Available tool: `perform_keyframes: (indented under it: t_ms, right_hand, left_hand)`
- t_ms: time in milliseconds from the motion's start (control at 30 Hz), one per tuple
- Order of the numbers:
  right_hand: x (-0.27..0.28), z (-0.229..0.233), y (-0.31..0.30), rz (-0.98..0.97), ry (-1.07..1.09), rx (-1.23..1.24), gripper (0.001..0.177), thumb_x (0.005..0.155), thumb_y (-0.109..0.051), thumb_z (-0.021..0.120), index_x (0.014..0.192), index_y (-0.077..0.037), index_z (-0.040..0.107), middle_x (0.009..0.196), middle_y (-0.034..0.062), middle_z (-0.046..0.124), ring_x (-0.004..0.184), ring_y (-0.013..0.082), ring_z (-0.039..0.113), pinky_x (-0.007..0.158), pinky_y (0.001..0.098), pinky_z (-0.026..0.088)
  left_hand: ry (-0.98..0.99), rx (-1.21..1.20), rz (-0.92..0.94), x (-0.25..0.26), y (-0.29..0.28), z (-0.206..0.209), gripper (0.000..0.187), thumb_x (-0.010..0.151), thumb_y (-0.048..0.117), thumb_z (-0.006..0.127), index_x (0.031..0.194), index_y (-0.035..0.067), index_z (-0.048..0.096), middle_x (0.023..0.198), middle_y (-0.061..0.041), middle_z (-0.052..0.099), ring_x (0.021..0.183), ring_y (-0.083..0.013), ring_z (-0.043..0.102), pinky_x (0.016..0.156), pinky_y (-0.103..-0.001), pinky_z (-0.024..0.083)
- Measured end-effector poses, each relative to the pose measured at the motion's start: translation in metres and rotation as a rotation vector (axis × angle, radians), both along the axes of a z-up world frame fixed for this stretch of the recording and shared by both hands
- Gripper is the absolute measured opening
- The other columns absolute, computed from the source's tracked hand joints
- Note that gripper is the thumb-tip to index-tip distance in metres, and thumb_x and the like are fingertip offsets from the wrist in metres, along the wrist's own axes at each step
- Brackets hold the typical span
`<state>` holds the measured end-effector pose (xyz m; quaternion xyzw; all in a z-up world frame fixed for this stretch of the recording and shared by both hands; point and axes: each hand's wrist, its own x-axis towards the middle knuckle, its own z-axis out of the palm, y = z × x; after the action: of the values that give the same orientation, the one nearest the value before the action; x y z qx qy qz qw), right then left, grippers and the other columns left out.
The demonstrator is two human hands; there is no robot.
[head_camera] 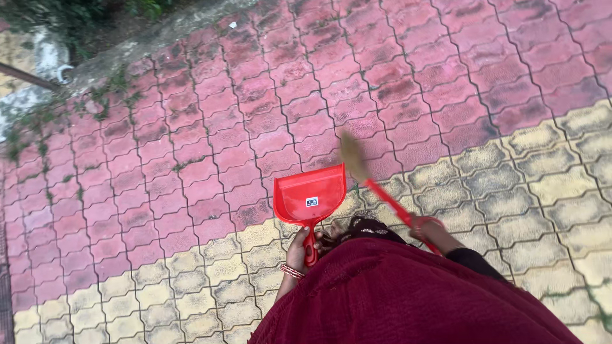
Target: The person sweeps an outdoor paved walkway using a broom and a red dustpan, moving debris from the interlocking bricks into the pan.
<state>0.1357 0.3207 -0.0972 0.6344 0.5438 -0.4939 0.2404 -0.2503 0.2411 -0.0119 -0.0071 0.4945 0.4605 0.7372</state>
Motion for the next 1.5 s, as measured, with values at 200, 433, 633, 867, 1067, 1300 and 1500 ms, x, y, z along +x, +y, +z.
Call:
perform_keyframes:
  t_ms: [200,433,633,867,1067,1300,1500]
  right_hand:
    - [-0.07,0.0,0.02,0.251,0.056,-0.042,0.069,0.087,-0.015,0.063,0.151,-0.017,0.036,0.114,0.0187,0.071,0.101,0.0362,0.074,0.085,0.0483,0.059]
    - [-0.045,0.023,0.035,0.198,0.045,0.018,0.075,0.088,-0.015,0.062,0.155,-0.027,0.03,0.116,0.019,0.071,0.105,0.0359,0.073,0.091,0.0498,0.057]
    - [-0.002,0.025,0.052,-0.236,-0.064,0.034,0.086,0.088,-0.016,0.067,0.16,-0.014,0.02,0.11,0.0276,0.074,0.1,0.0393,0.075,0.091,0.0516,0.055]
    - [-0.002,0.025,0.131,-0.056,-0.067,-0.046,0.079,0.083,-0.019,0.071,0.152,-0.01,0.033,0.112,0.0243,0.075,0.1,0.0381,0.076,0.087,0.0509,0.059]
    - [-0.043,0.009,0.201,0.37,0.039,-0.046,0.081,0.083,-0.024,0.071,0.154,-0.018,0.032,0.119,0.0185,0.072,0.107,0.0356,0.072,0.09,0.0474,0.058]
    - [-0.011,0.002,0.268,0.462,0.063,0.045,0.086,0.085,-0.031,0.073,0.157,-0.027,0.026,0.128,0.0132,0.068,0.116,0.0335,0.067,0.095,0.0437,0.056]
    - [0.043,0.014,0.26,0.031,0.078,0.206,0.098,0.08,-0.017,0.072,0.161,-0.019,0.017,0.108,0.0254,0.073,0.098,0.0381,0.073,0.085,0.0466,0.057]
  left_hand:
    - [-0.132,0.003,-0.036,-0.027,0.014,-0.019,0.031,0.103,0.031,0.056,0.121,0.006,0.051,0.09,-0.008,0.069,0.062,-0.0137,0.056,0.056,-0.031,0.05]
    - [-0.149,-0.024,-0.046,-0.035,0.04,-0.015,0.031,0.1,0.032,0.057,0.12,0.009,0.052,0.089,-0.007,0.069,0.062,-0.0144,0.054,0.057,-0.032,0.05]
    - [-0.135,-0.031,-0.063,-0.04,0.064,-0.015,0.031,0.101,0.031,0.057,0.123,0.01,0.052,0.09,-0.008,0.069,0.062,-0.0144,0.055,0.058,-0.032,0.05]
    - [-0.029,-0.036,0.104,-0.045,0.117,-0.008,0.033,0.101,0.033,0.054,0.124,0.009,0.053,0.09,-0.009,0.07,0.06,-0.0138,0.054,0.053,-0.031,0.049]
    - [-0.043,0.016,0.034,-0.02,0.182,-0.007,0.033,0.102,0.033,0.054,0.12,0.005,0.053,0.09,-0.008,0.069,0.061,-0.0141,0.055,0.056,-0.031,0.051]
    - [0.007,-0.022,0.071,0.003,0.237,-0.003,0.03,0.102,0.031,0.056,0.116,0.005,0.053,0.09,-0.009,0.069,0.061,-0.0145,0.056,0.057,-0.032,0.052]
    - [-0.071,-0.08,0.103,0.017,0.263,0.0,0.031,0.1,0.032,0.055,0.12,0.01,0.052,0.09,-0.009,0.071,0.059,-0.0153,0.056,0.053,-0.032,0.051]
